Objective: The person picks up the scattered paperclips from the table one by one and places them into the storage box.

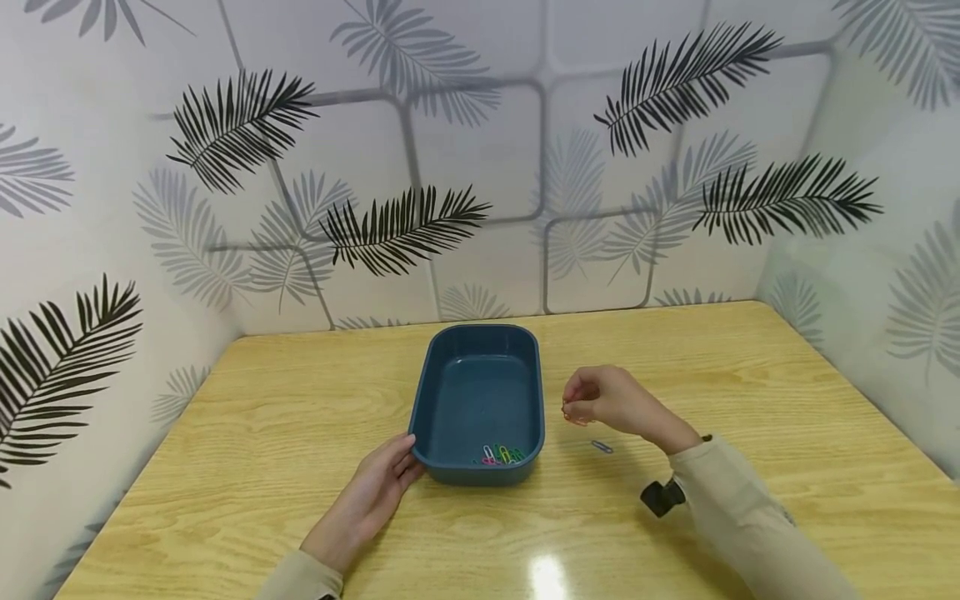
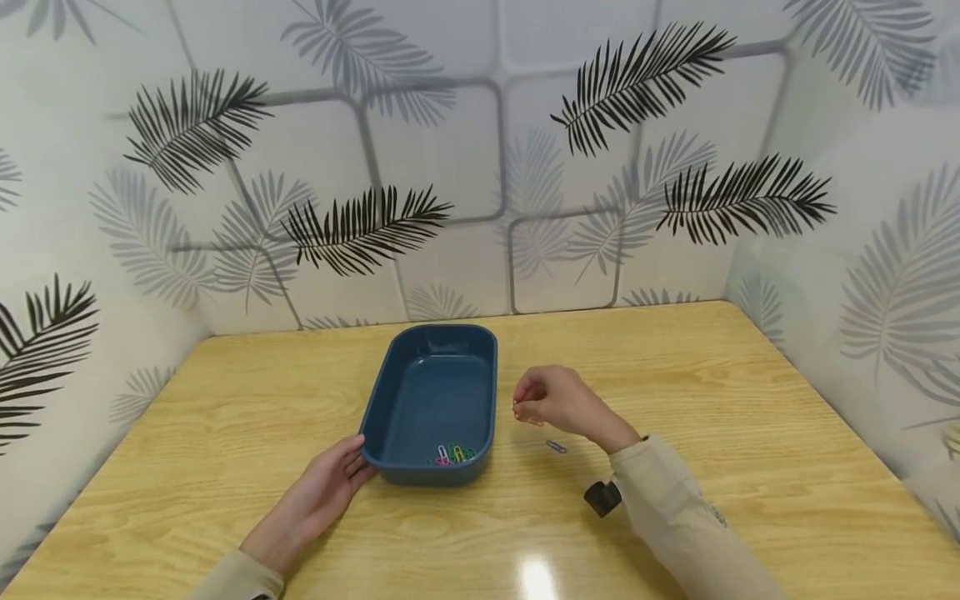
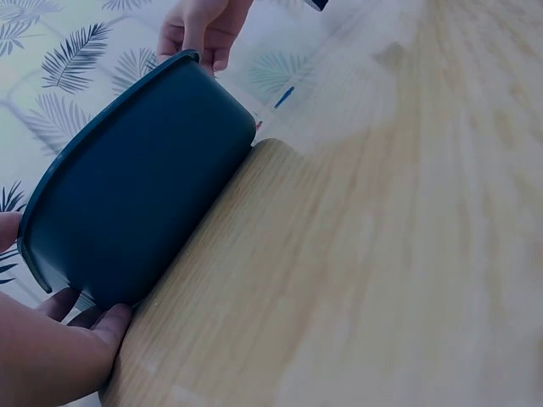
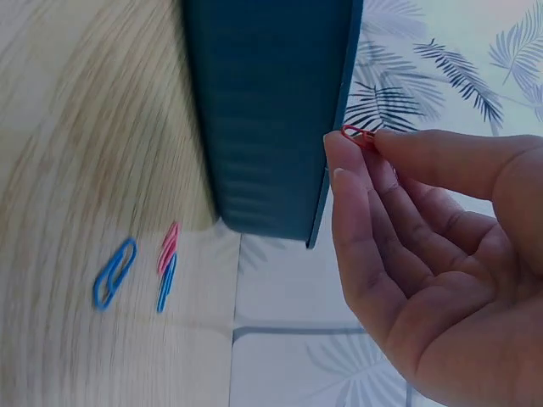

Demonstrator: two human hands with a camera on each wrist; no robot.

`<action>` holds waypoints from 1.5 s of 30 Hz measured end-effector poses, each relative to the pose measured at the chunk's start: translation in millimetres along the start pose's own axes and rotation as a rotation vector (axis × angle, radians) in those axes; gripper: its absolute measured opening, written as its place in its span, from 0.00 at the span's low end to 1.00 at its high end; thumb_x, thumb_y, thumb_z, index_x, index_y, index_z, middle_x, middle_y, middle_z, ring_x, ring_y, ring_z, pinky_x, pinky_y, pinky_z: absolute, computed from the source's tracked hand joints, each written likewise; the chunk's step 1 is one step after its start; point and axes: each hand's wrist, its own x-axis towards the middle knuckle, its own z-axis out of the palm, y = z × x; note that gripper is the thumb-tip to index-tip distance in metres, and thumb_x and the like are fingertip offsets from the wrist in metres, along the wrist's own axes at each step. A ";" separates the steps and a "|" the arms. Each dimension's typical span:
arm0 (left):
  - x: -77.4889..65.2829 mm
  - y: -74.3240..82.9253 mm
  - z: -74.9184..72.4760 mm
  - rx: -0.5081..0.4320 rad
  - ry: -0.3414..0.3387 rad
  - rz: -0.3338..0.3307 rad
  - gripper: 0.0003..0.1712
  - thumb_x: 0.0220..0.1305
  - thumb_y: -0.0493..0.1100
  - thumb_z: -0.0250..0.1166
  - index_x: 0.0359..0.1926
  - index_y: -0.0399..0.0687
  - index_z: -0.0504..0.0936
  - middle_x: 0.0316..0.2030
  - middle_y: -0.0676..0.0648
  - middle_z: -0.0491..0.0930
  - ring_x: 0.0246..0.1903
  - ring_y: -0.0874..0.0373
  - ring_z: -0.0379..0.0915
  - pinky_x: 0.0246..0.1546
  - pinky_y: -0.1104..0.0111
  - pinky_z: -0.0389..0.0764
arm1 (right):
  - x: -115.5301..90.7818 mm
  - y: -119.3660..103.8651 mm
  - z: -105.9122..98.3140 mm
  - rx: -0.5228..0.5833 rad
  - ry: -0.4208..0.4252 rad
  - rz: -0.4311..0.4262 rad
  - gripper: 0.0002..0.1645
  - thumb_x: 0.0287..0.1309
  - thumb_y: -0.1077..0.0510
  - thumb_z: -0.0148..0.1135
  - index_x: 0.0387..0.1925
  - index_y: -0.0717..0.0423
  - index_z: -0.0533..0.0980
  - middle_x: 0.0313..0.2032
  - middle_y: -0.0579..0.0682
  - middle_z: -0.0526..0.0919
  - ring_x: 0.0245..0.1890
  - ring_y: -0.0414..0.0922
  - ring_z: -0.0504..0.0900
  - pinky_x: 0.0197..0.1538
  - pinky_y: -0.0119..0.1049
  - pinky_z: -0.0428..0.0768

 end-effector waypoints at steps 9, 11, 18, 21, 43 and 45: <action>-0.7 0.4 -0.5 0.002 -0.005 0.000 0.30 0.71 0.42 0.56 0.66 0.27 0.61 0.59 0.40 0.70 0.56 0.55 0.69 0.60 0.62 0.68 | -3.1 -13.9 4.7 0.092 0.019 0.007 0.02 0.59 0.68 0.63 0.33 0.66 0.77 0.30 0.51 0.83 0.34 0.57 0.83 0.38 0.51 0.82; -1.0 0.2 -0.7 -0.005 0.002 -0.003 0.28 0.70 0.42 0.57 0.64 0.28 0.64 0.58 0.41 0.72 0.55 0.55 0.70 0.59 0.62 0.69 | -4.1 -16.3 6.5 0.105 0.027 0.007 0.02 0.59 0.68 0.63 0.33 0.66 0.77 0.30 0.51 0.83 0.35 0.57 0.83 0.38 0.51 0.82; -0.4 -0.5 -0.8 0.002 0.004 0.004 0.30 0.70 0.42 0.56 0.65 0.26 0.62 0.58 0.41 0.71 0.55 0.55 0.70 0.58 0.63 0.70 | -6.8 -23.8 12.0 0.152 0.029 -0.004 0.03 0.60 0.66 0.63 0.32 0.64 0.77 0.31 0.51 0.84 0.37 0.58 0.83 0.40 0.52 0.82; -0.2 -0.5 -1.0 0.006 -0.005 0.010 0.30 0.71 0.41 0.55 0.66 0.26 0.61 0.59 0.40 0.70 0.56 0.55 0.69 0.58 0.63 0.69 | -7.1 -24.9 15.2 0.180 0.012 -0.013 0.04 0.60 0.66 0.64 0.32 0.64 0.77 0.31 0.52 0.84 0.38 0.59 0.83 0.41 0.52 0.83; -1.5 -2.6 -0.2 0.005 -0.005 0.016 0.31 0.71 0.42 0.55 0.67 0.26 0.60 0.61 0.39 0.69 0.57 0.55 0.68 0.59 0.63 0.68 | -10.7 -33.3 46.9 0.272 -0.041 -0.012 0.05 0.61 0.63 0.63 0.35 0.64 0.77 0.32 0.52 0.85 0.34 0.48 0.85 0.37 0.49 0.83; -1.2 -2.9 0.2 0.001 0.002 0.019 0.30 0.71 0.41 0.55 0.66 0.26 0.61 0.61 0.38 0.69 0.57 0.55 0.69 0.59 0.63 0.69 | -11.0 -34.1 47.3 0.274 -0.039 -0.013 0.05 0.61 0.63 0.64 0.35 0.63 0.77 0.32 0.53 0.85 0.34 0.48 0.85 0.37 0.51 0.83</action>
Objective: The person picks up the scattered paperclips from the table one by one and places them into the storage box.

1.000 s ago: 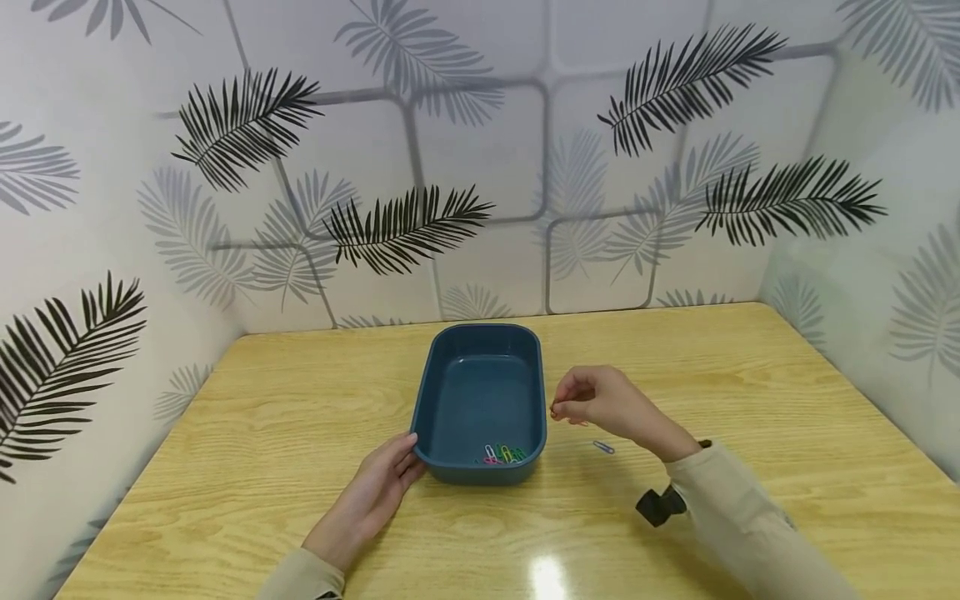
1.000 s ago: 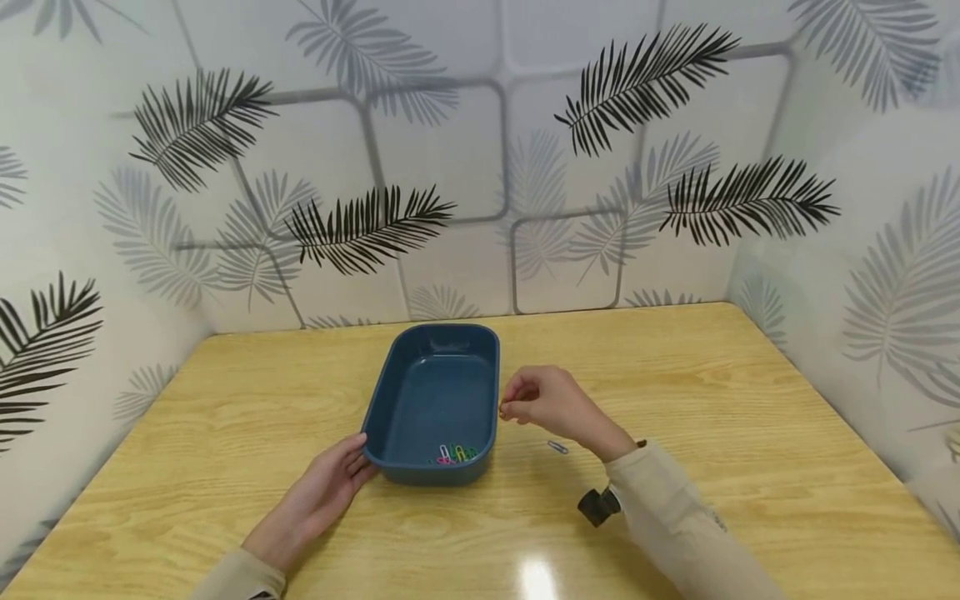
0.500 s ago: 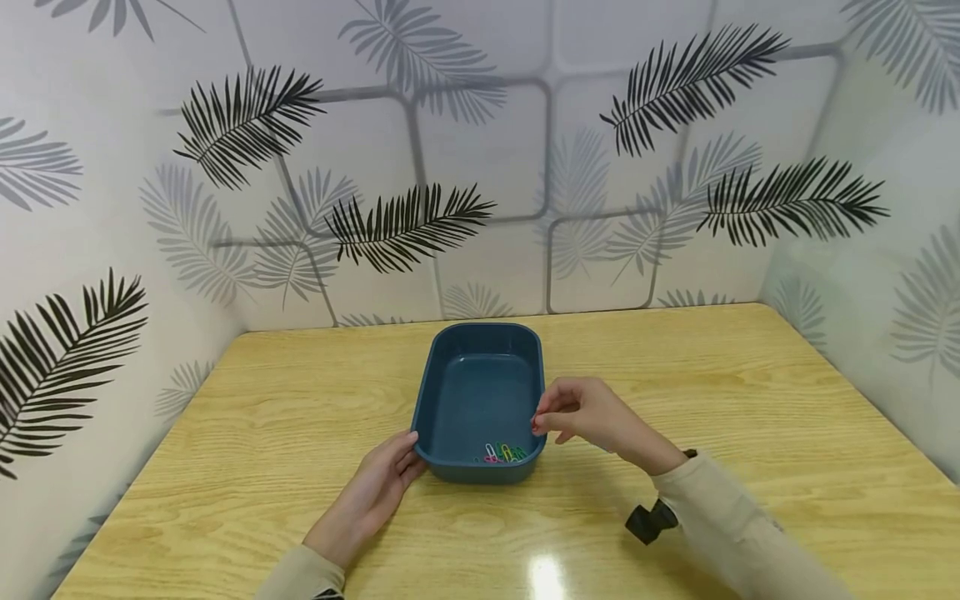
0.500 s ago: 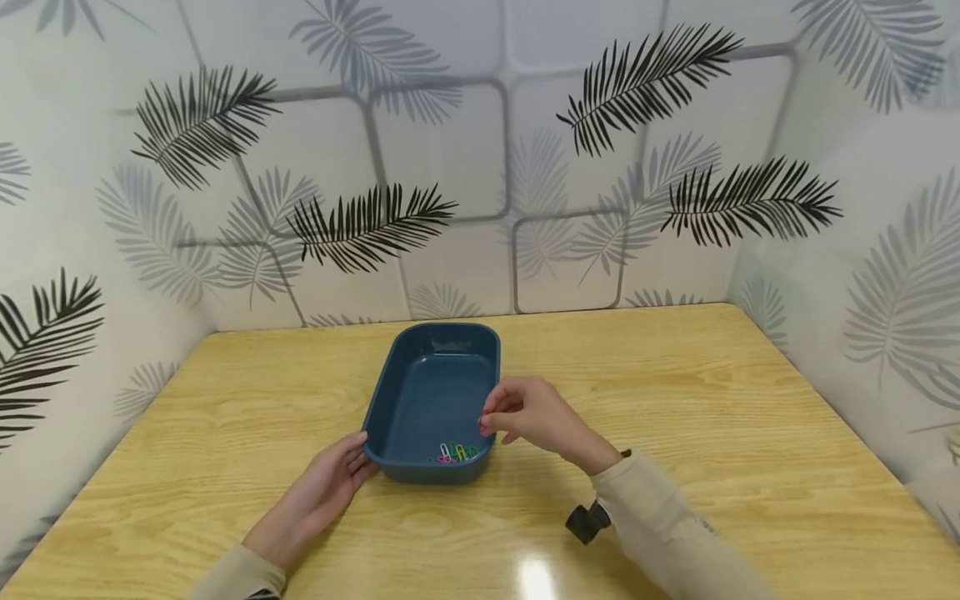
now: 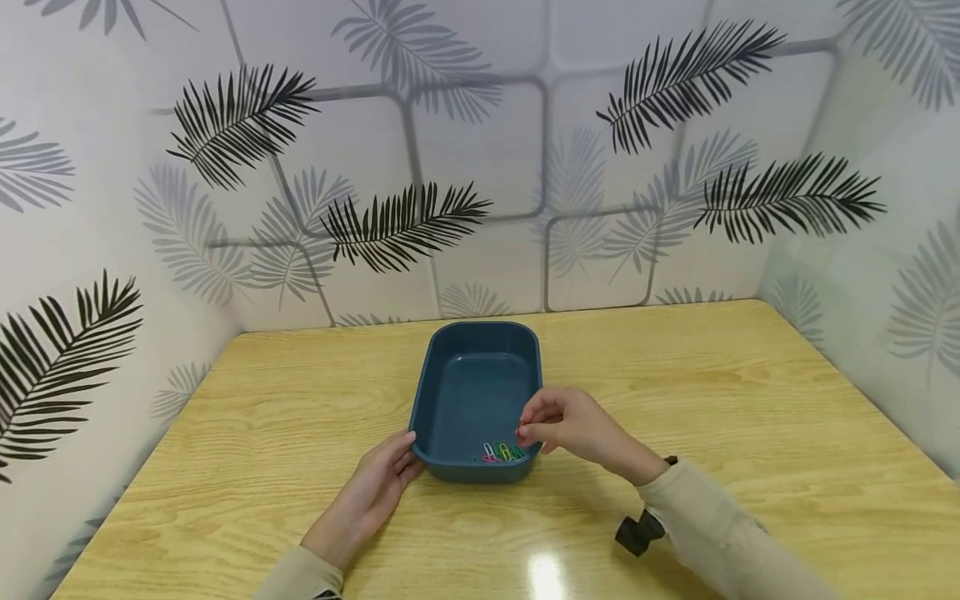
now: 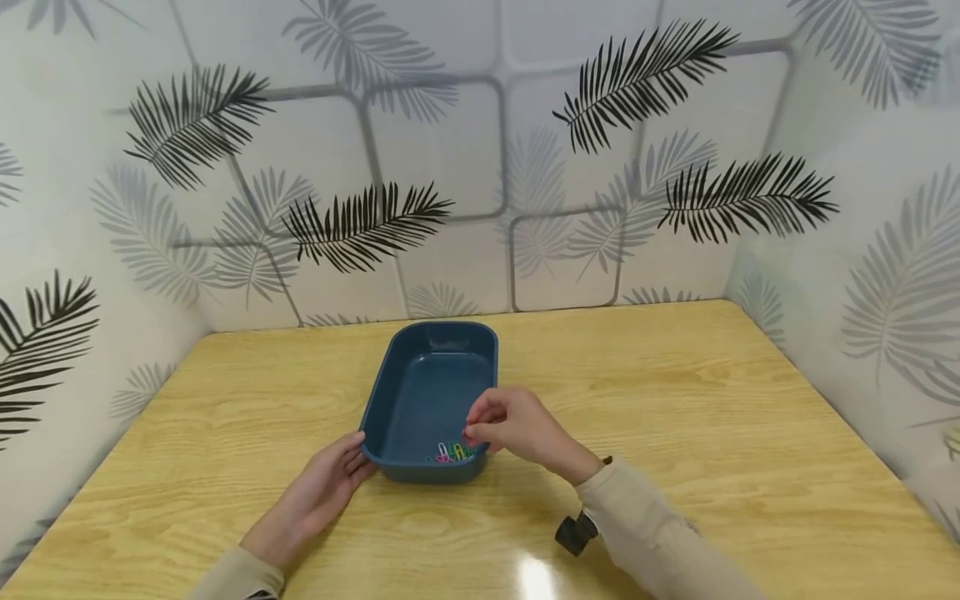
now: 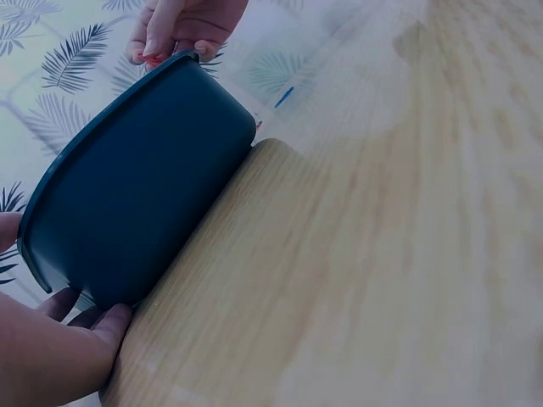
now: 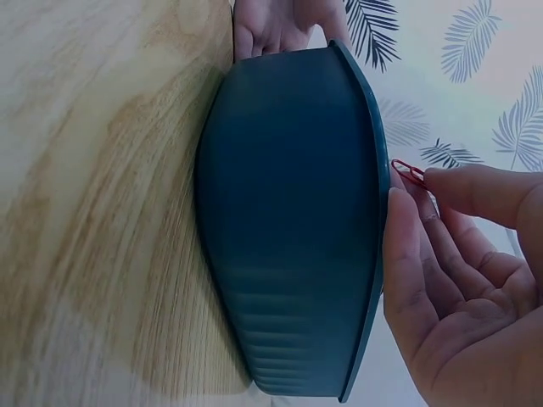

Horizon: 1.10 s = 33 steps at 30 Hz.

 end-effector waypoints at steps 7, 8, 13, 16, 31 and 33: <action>-0.1 -0.9 -1.1 -0.004 0.003 -0.007 0.30 0.71 0.41 0.55 0.66 0.26 0.61 0.60 0.39 0.70 0.56 0.55 0.69 0.59 0.63 0.69 | -0.6 -1.9 2.5 0.003 0.012 0.004 0.05 0.62 0.63 0.62 0.36 0.63 0.77 0.32 0.52 0.85 0.34 0.49 0.85 0.37 0.54 0.82; 0.1 -1.0 -1.4 -0.002 0.000 -0.007 0.30 0.71 0.41 0.55 0.67 0.26 0.60 0.60 0.39 0.70 0.56 0.55 0.69 0.59 0.63 0.69 | -0.6 -2.0 2.6 0.004 0.016 0.005 0.04 0.62 0.64 0.62 0.36 0.63 0.77 0.32 0.52 0.85 0.35 0.49 0.85 0.38 0.54 0.82; 0.4 -1.0 -1.7 -0.002 -0.004 -0.002 0.30 0.71 0.41 0.55 0.66 0.26 0.61 0.60 0.39 0.70 0.56 0.56 0.69 0.58 0.64 0.69 | 0.0 -1.0 2.9 0.020 0.041 0.003 0.05 0.63 0.64 0.61 0.37 0.64 0.77 0.33 0.52 0.84 0.36 0.55 0.84 0.38 0.54 0.82; 0.3 -0.8 -1.6 -0.004 0.000 -0.006 0.29 0.71 0.41 0.55 0.66 0.26 0.62 0.59 0.40 0.71 0.56 0.55 0.69 0.58 0.64 0.69 | 0.5 0.0 2.9 0.025 0.053 0.005 0.05 0.63 0.64 0.61 0.38 0.65 0.78 0.33 0.53 0.84 0.37 0.56 0.84 0.38 0.53 0.82; 0.5 -0.3 -1.0 0.007 0.007 -0.002 0.29 0.71 0.41 0.54 0.65 0.26 0.61 0.58 0.40 0.71 0.55 0.56 0.69 0.58 0.64 0.69 | 2.2 3.0 -4.8 0.018 0.070 0.017 0.09 0.63 0.62 0.62 0.42 0.66 0.78 0.38 0.60 0.82 0.36 0.53 0.85 0.38 0.52 0.83; 0.9 -0.1 -0.8 0.005 0.008 -0.001 0.29 0.71 0.41 0.54 0.65 0.25 0.61 0.58 0.40 0.71 0.55 0.56 0.69 0.58 0.64 0.70 | 2.9 4.3 -7.4 0.018 0.075 0.017 0.11 0.63 0.61 0.62 0.43 0.67 0.78 0.38 0.60 0.83 0.36 0.53 0.85 0.39 0.53 0.82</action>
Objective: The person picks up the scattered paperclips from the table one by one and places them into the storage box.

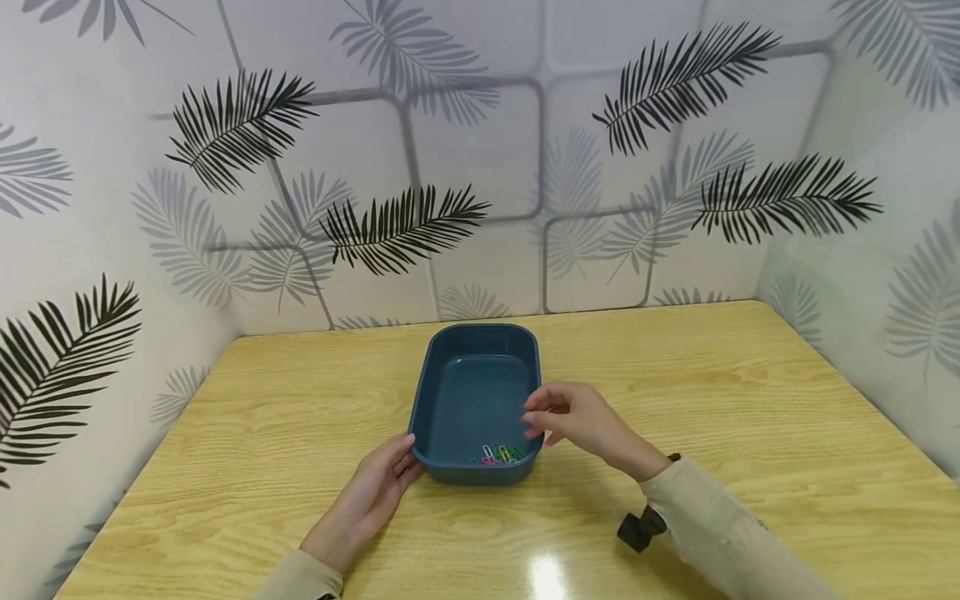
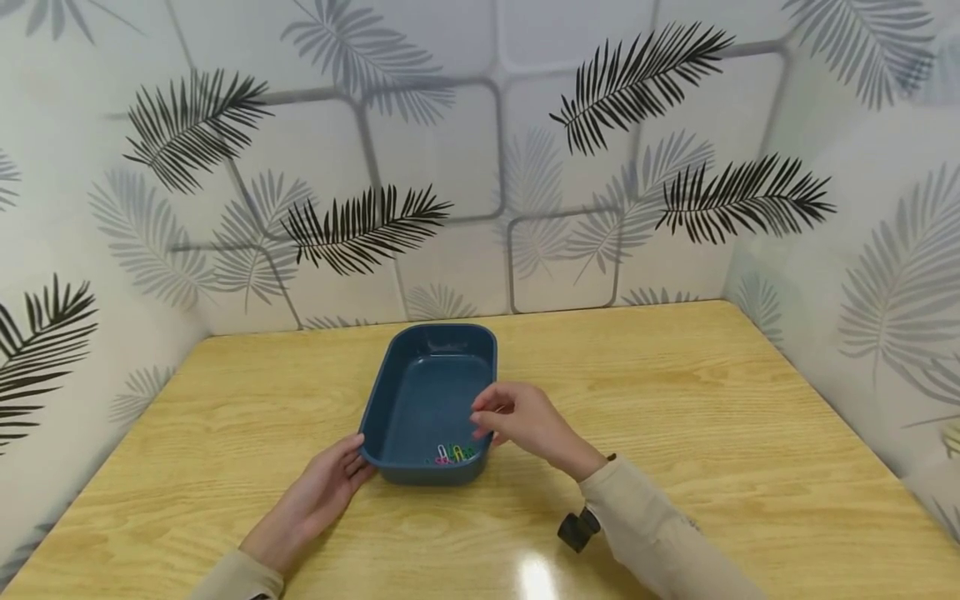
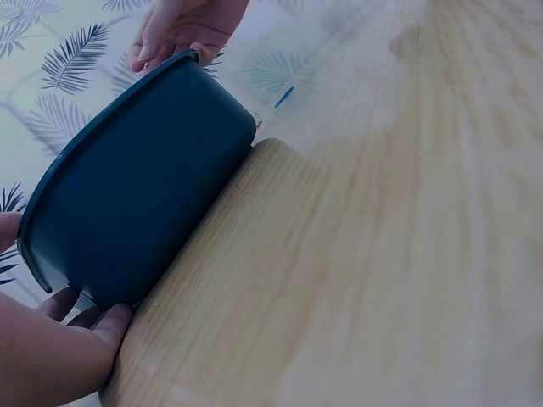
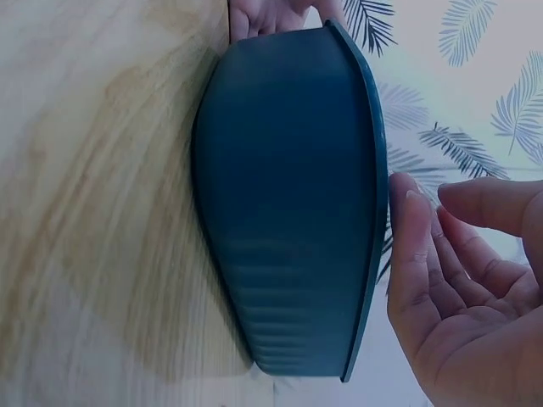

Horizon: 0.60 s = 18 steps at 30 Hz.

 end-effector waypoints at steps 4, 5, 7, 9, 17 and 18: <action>-0.1 -0.8 -0.2 0.000 0.002 -0.002 0.29 0.71 0.41 0.54 0.65 0.26 0.61 0.58 0.40 0.71 0.55 0.55 0.69 0.57 0.64 0.70 | 2.0 3.2 -8.2 -0.019 0.023 0.003 0.14 0.63 0.60 0.62 0.44 0.69 0.77 0.37 0.58 0.84 0.36 0.52 0.85 0.39 0.52 0.82; -0.1 -0.8 -0.2 -0.002 0.004 -0.002 0.29 0.71 0.41 0.54 0.65 0.25 0.62 0.58 0.40 0.71 0.55 0.55 0.69 0.57 0.65 0.70 | 2.8 3.8 -11.1 -0.027 0.033 0.007 0.14 0.63 0.61 0.62 0.45 0.69 0.77 0.36 0.57 0.84 0.36 0.51 0.85 0.38 0.51 0.83; -0.3 -0.7 -0.2 0.001 0.003 -0.002 0.29 0.71 0.41 0.54 0.65 0.26 0.62 0.58 0.41 0.71 0.55 0.55 0.69 0.57 0.64 0.70 | 4.4 5.7 -17.9 -0.052 0.055 0.013 0.14 0.63 0.61 0.62 0.45 0.69 0.77 0.36 0.56 0.84 0.35 0.50 0.84 0.38 0.48 0.83; -0.1 -0.4 -0.2 -0.001 0.002 -0.002 0.29 0.71 0.41 0.55 0.64 0.25 0.62 0.58 0.41 0.71 0.55 0.55 0.69 0.57 0.64 0.70 | 5.8 7.5 -25.2 -0.070 0.073 0.022 0.14 0.63 0.61 0.62 0.45 0.69 0.77 0.36 0.58 0.83 0.35 0.52 0.84 0.37 0.47 0.83; 0.7 0.2 -1.2 -0.004 0.000 -0.001 0.29 0.71 0.40 0.54 0.65 0.25 0.61 0.59 0.40 0.70 0.56 0.55 0.69 0.58 0.65 0.70 | 12.0 21.4 -49.9 -0.259 0.067 0.026 0.11 0.62 0.63 0.62 0.42 0.67 0.77 0.35 0.54 0.81 0.33 0.50 0.82 0.36 0.44 0.83; 0.6 0.2 -1.3 -0.004 -0.001 -0.001 0.29 0.71 0.40 0.54 0.65 0.25 0.61 0.59 0.39 0.70 0.56 0.55 0.69 0.58 0.64 0.70 | 12.5 23.5 -51.8 -0.287 0.052 0.032 0.10 0.62 0.63 0.62 0.42 0.67 0.77 0.34 0.53 0.81 0.33 0.49 0.81 0.35 0.44 0.83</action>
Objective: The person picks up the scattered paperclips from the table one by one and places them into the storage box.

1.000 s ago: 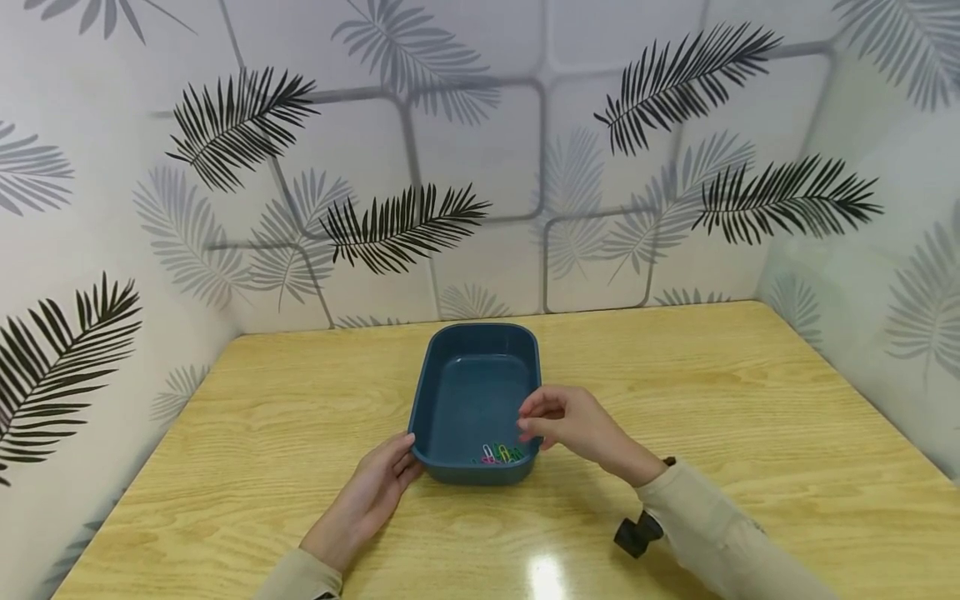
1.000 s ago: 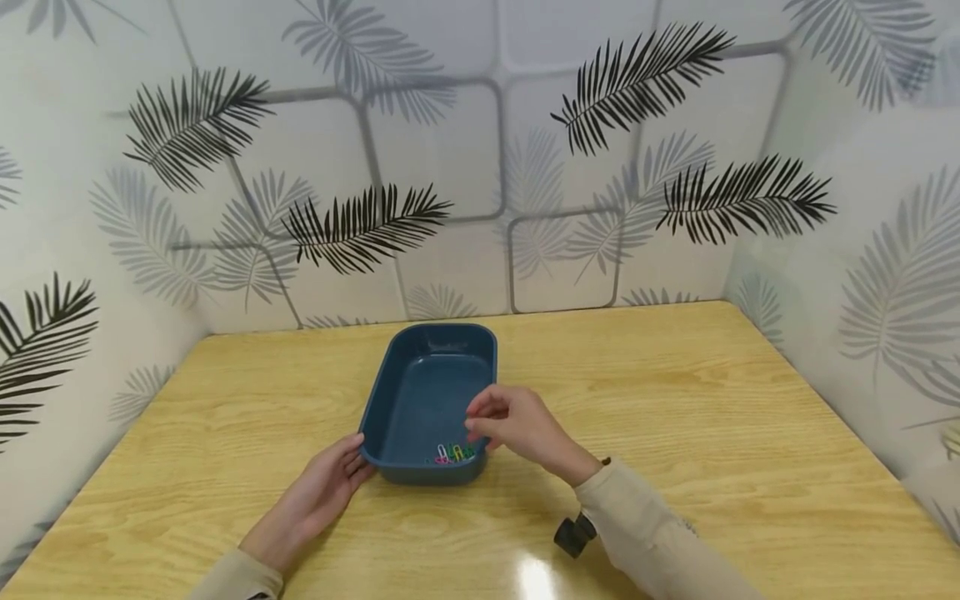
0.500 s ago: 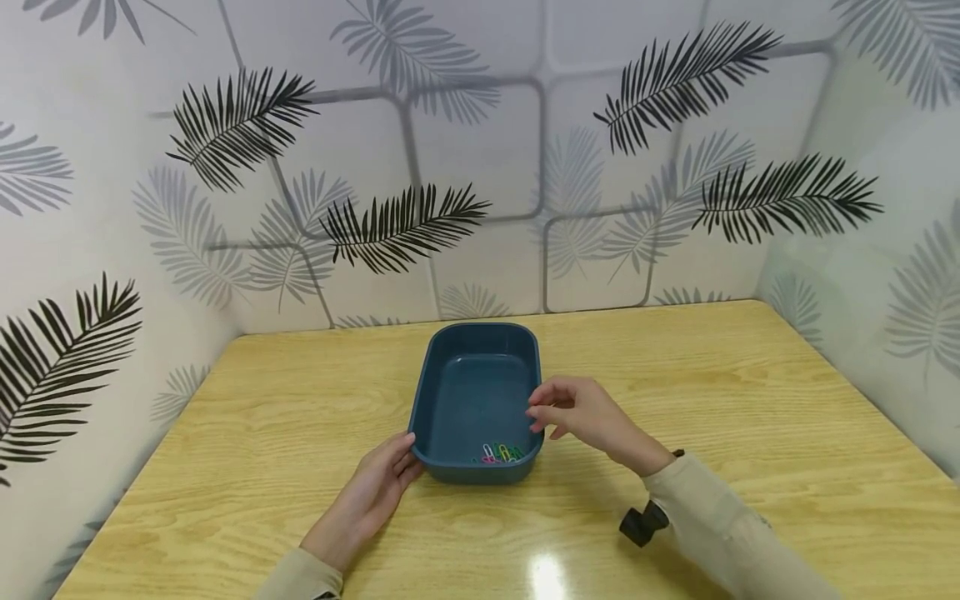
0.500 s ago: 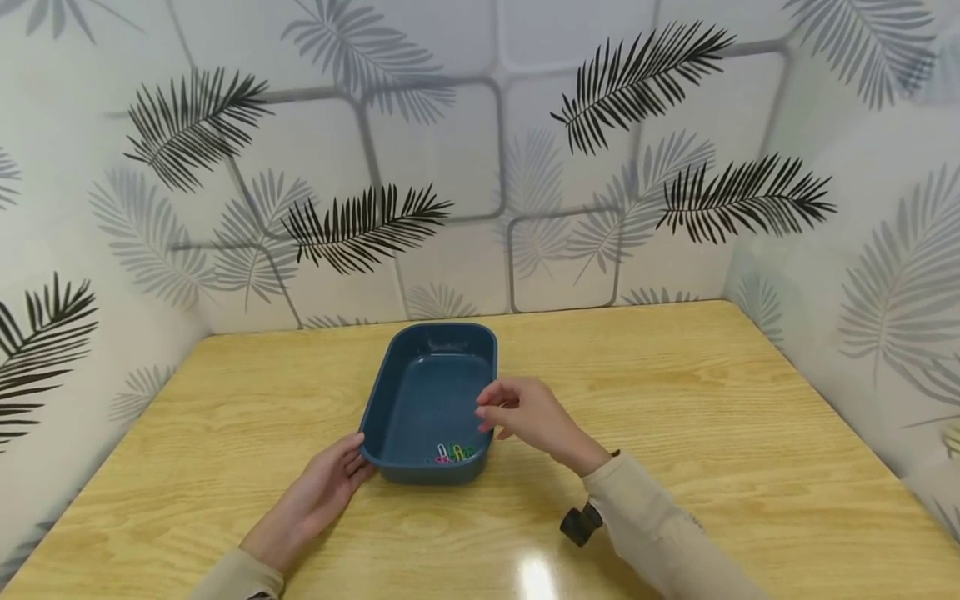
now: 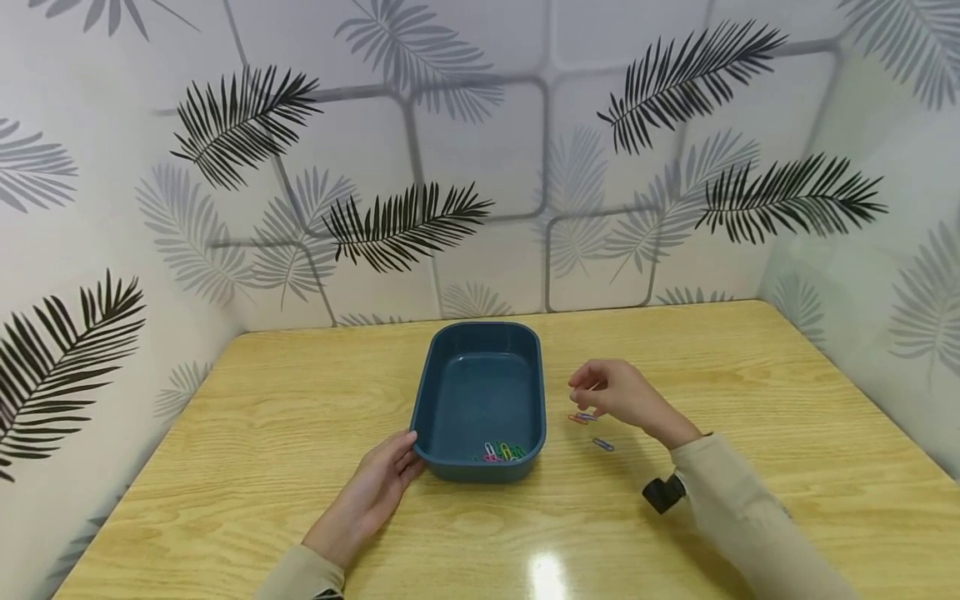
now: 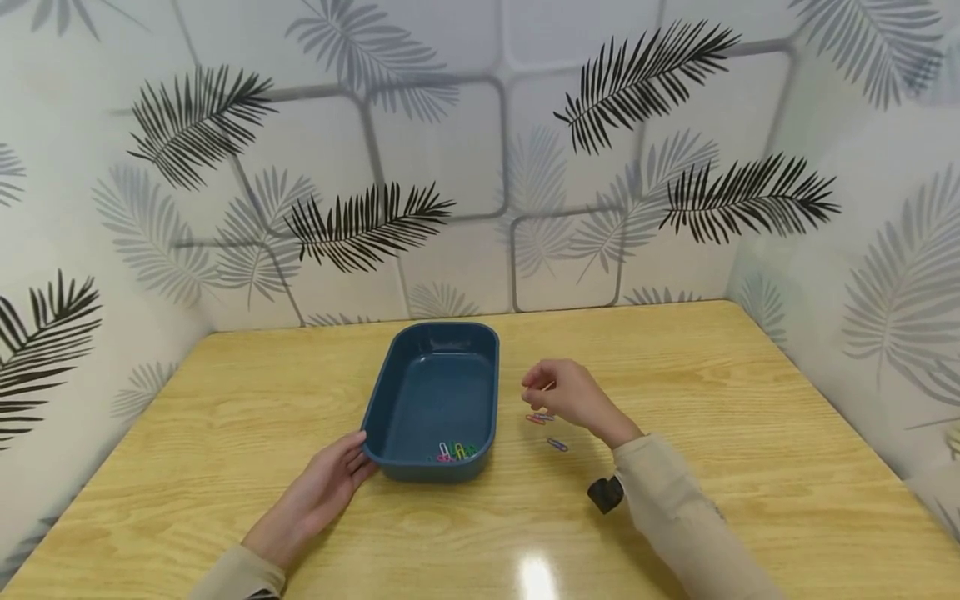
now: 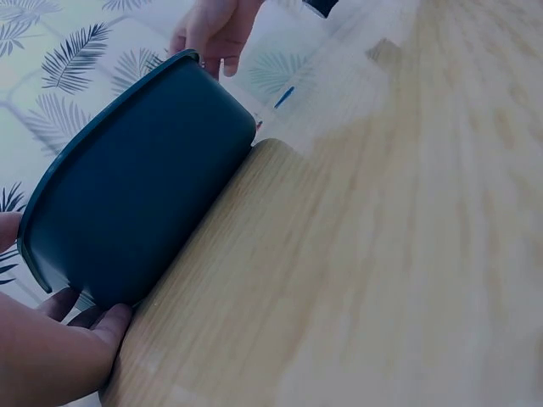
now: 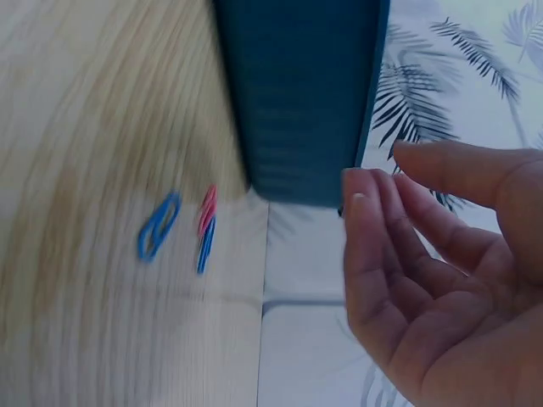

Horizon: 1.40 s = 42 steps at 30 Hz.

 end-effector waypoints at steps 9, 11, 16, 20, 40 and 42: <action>-1.1 0.1 0.7 0.006 -0.009 -0.004 0.30 0.71 0.41 0.55 0.66 0.26 0.61 0.60 0.39 0.69 0.57 0.54 0.68 0.59 0.64 0.69 | -3.0 14.9 -5.0 -0.275 -0.165 0.011 0.07 0.50 0.66 0.68 0.33 0.63 0.79 0.30 0.49 0.80 0.31 0.44 0.77 0.36 0.40 0.78; -1.3 0.0 0.9 0.005 -0.009 -0.006 0.30 0.71 0.41 0.55 0.66 0.26 0.60 0.59 0.40 0.70 0.56 0.55 0.68 0.59 0.64 0.69 | -4.6 16.2 -5.8 -0.307 -0.182 0.019 0.07 0.48 0.66 0.70 0.31 0.61 0.79 0.30 0.48 0.79 0.31 0.44 0.76 0.36 0.40 0.78; -1.4 0.1 1.2 0.005 -0.009 -0.009 0.31 0.71 0.41 0.55 0.66 0.25 0.60 0.59 0.40 0.71 0.56 0.55 0.69 0.58 0.64 0.69 | -6.8 18.3 -7.3 -0.326 -0.209 0.041 0.10 0.46 0.66 0.73 0.29 0.61 0.78 0.29 0.48 0.79 0.31 0.44 0.77 0.36 0.40 0.79; -1.0 0.2 1.6 0.011 -0.008 0.000 0.30 0.71 0.41 0.55 0.66 0.25 0.61 0.59 0.40 0.71 0.56 0.55 0.69 0.58 0.64 0.69 | -6.6 19.3 -7.6 -0.339 -0.217 0.051 0.11 0.45 0.65 0.74 0.29 0.61 0.78 0.29 0.48 0.79 0.30 0.43 0.77 0.35 0.39 0.78; -0.7 -1.4 0.7 -0.006 -0.009 -0.001 0.30 0.71 0.40 0.54 0.66 0.26 0.60 0.58 0.41 0.72 0.55 0.55 0.70 0.57 0.64 0.70 | -9.3 18.6 -4.3 -0.330 -0.306 0.066 0.11 0.48 0.76 0.66 0.26 0.59 0.75 0.25 0.48 0.76 0.24 0.42 0.70 0.26 0.32 0.71; -0.6 -1.2 1.1 -0.012 -0.007 -0.002 0.29 0.71 0.40 0.55 0.66 0.26 0.61 0.57 0.41 0.72 0.55 0.55 0.70 0.57 0.64 0.71 | -9.6 19.0 -4.2 -0.343 -0.313 0.055 0.11 0.49 0.76 0.65 0.26 0.59 0.76 0.25 0.47 0.76 0.25 0.42 0.70 0.27 0.32 0.72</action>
